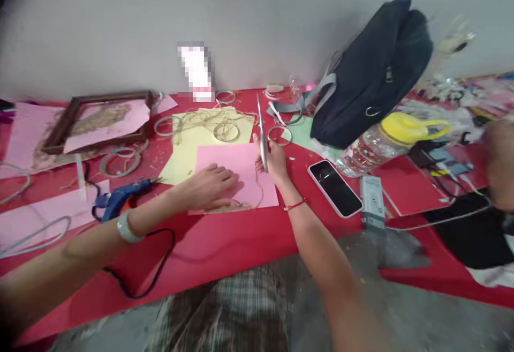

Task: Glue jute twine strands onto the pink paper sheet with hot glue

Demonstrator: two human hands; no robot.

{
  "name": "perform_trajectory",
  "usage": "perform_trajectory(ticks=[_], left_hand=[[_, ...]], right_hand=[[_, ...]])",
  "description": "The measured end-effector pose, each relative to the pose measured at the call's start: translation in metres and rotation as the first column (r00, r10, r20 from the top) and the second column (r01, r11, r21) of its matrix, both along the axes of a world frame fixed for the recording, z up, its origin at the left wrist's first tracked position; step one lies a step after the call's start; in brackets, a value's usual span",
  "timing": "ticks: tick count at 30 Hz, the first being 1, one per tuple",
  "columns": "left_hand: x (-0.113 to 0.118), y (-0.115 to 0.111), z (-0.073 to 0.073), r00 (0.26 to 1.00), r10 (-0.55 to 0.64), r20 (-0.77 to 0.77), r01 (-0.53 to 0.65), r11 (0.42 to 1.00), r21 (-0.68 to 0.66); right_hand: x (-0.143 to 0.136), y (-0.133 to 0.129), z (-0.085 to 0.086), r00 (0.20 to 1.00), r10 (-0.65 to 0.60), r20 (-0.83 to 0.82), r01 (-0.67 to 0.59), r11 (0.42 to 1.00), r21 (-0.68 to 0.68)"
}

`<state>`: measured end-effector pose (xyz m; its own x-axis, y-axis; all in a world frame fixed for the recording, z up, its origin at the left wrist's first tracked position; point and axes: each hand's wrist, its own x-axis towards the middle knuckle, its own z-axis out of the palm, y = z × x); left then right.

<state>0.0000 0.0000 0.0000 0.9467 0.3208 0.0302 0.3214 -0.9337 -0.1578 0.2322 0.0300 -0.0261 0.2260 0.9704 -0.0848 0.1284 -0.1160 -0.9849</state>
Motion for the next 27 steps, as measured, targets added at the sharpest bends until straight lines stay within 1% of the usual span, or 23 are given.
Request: perform_trajectory(ticks=[4,7,13,17,20,23,25,27], left_hand=[[0.004,-0.002,-0.001,0.998,-0.056,-0.007,0.056,0.998,-0.023],[0.006,0.000,-0.001,0.997,-0.074,-0.002,0.073,0.996,-0.046],[0.006,-0.003,-0.001,0.993,-0.114,0.010,0.114,0.993,0.014],[0.007,-0.009,-0.003,0.992,-0.125,0.032,0.125,0.992,0.009],[0.004,-0.004,-0.004,0.997,-0.069,0.021,0.070,0.995,-0.071],[-0.007,0.011,0.003,0.995,0.062,0.084,-0.045,0.979,-0.197],[-0.018,0.021,0.011,0.964,0.191,0.186,-0.133,0.949,-0.285],[-0.027,0.029,0.021,0.906,0.308,0.289,-0.192,0.909,-0.369]], right_hand=[[0.001,-0.003,0.000,1.000,-0.002,0.016,0.002,1.000,-0.005],[0.001,-0.004,0.001,1.000,-0.002,-0.005,0.002,1.000,0.001],[0.002,-0.005,0.003,1.000,0.006,-0.012,-0.006,1.000,0.010],[0.002,-0.004,0.003,0.999,0.017,-0.030,-0.017,1.000,0.014],[0.001,-0.004,0.003,1.000,0.014,-0.023,-0.014,1.000,0.006],[0.001,-0.003,0.005,0.999,0.012,-0.030,-0.013,1.000,-0.020],[0.000,-0.004,0.007,0.999,0.014,-0.048,-0.016,0.999,-0.032],[0.000,-0.004,0.009,0.998,0.014,-0.063,-0.016,0.999,-0.036]])
